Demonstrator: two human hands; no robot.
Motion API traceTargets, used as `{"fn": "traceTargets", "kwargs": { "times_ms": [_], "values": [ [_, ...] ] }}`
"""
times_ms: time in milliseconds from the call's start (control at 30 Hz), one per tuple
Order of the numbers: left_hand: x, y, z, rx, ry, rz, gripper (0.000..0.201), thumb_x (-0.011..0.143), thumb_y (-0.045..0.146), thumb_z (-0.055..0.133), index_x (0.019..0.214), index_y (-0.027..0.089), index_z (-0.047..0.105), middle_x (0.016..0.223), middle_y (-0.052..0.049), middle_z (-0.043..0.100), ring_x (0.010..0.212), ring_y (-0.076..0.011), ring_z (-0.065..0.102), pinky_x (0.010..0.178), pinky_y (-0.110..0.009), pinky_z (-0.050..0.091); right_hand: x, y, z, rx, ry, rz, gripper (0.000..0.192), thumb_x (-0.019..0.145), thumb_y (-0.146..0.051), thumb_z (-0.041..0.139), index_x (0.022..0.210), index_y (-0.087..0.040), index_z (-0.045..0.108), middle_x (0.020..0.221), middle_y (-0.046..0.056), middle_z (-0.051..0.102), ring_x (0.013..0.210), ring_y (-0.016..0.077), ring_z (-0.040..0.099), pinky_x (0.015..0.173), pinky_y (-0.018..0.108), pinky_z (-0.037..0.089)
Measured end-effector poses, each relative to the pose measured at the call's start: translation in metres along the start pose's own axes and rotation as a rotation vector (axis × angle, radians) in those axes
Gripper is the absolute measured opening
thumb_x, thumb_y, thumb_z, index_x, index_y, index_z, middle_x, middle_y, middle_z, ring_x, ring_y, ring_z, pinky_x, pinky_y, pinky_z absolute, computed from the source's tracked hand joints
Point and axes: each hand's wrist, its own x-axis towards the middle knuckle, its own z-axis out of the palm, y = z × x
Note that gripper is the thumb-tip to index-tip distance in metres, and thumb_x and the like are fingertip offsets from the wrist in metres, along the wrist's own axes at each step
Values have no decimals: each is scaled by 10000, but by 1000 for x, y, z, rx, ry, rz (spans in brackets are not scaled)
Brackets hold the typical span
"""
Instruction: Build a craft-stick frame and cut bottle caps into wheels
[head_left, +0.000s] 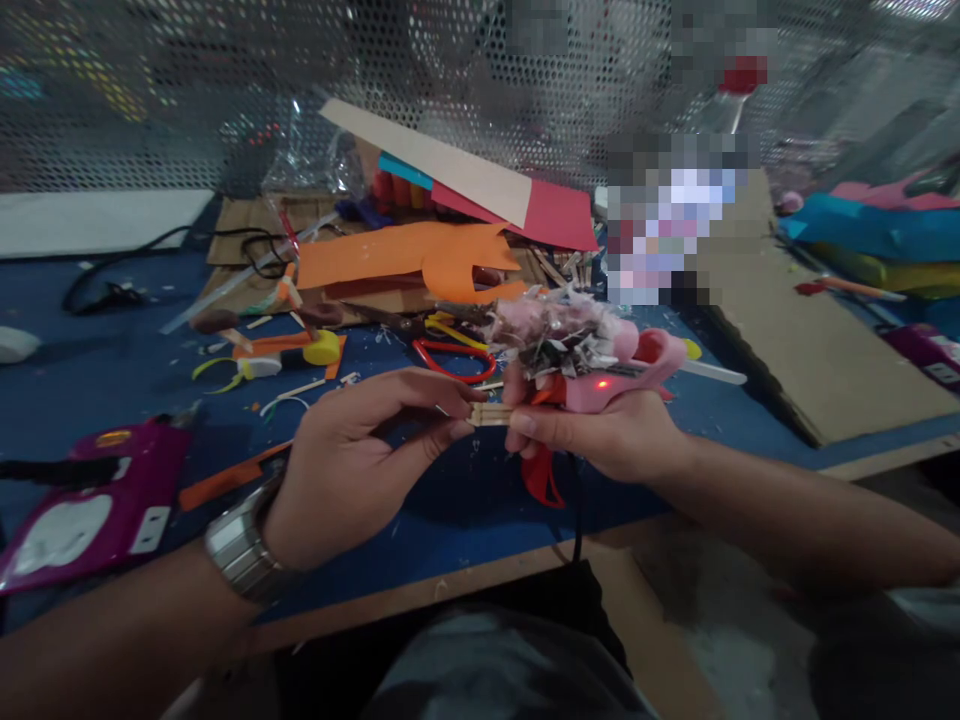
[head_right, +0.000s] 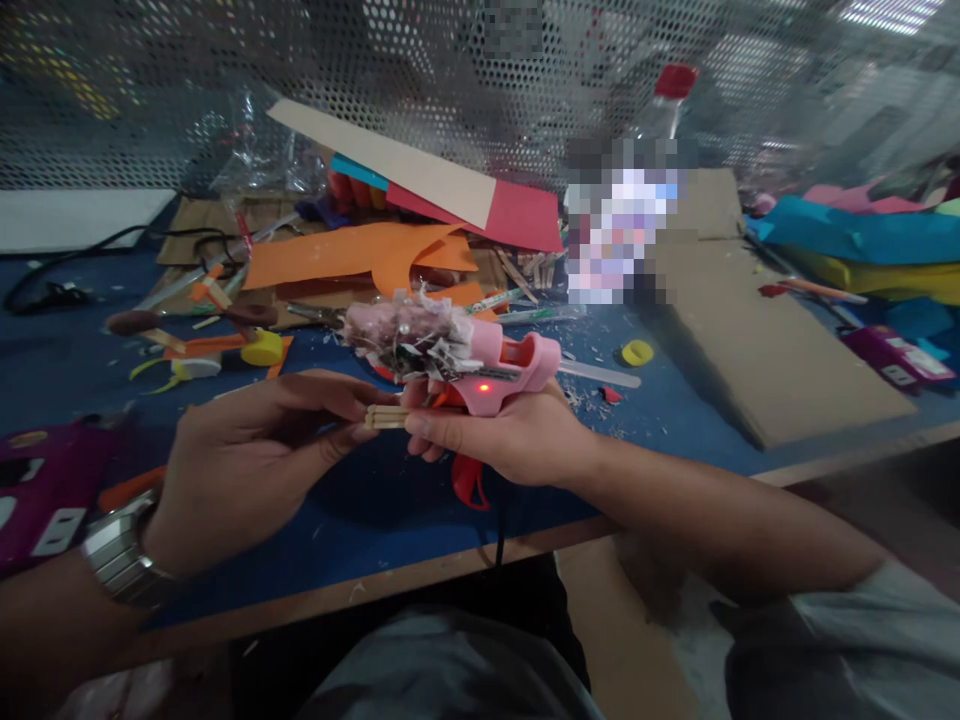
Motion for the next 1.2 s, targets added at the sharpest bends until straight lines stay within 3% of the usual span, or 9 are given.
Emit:
{"fn": "traceTargets", "kwargs": {
  "times_ms": [133,400,800,1067,1200],
  "values": [
    [1,0,0,0,-5,15,153,941,110,834,972,245,770,1014,26,860,909,-153,819,887,-246,676,0,0,1,-7,9,-10,393,817,-460,984,944,-200,718,784,-6,762,695,168,793,624,259,687],
    [3,4,-3,2,-16,-2,122,955,174,835,967,271,762,1007,19,864,875,-204,822,850,-346,708,0,-1,0,59,3,-3,360,769,-317,1031,918,-205,723,782,-18,764,683,151,785,622,231,684],
    [-2,2,-1,-9,-30,-50,162,963,155,814,978,303,750,1039,33,852,930,-181,817,893,-311,680,0,1,2,25,26,-13,378,812,-428,994,903,-215,695,841,-6,747,708,162,787,627,265,693],
    [-1,3,-2,-5,-36,-57,158,968,171,811,984,315,748,1045,24,852,932,-197,815,896,-339,686,-1,1,0,29,-8,17,368,789,-359,1018,948,-205,723,758,-7,772,678,161,778,637,256,687],
    [-2,2,-1,-5,-28,-65,139,960,189,822,972,310,754,1044,11,860,918,-214,821,890,-357,690,-1,1,1,8,18,-5,367,808,-433,994,926,-218,722,794,-3,764,709,178,791,628,277,692]
  ]
}}
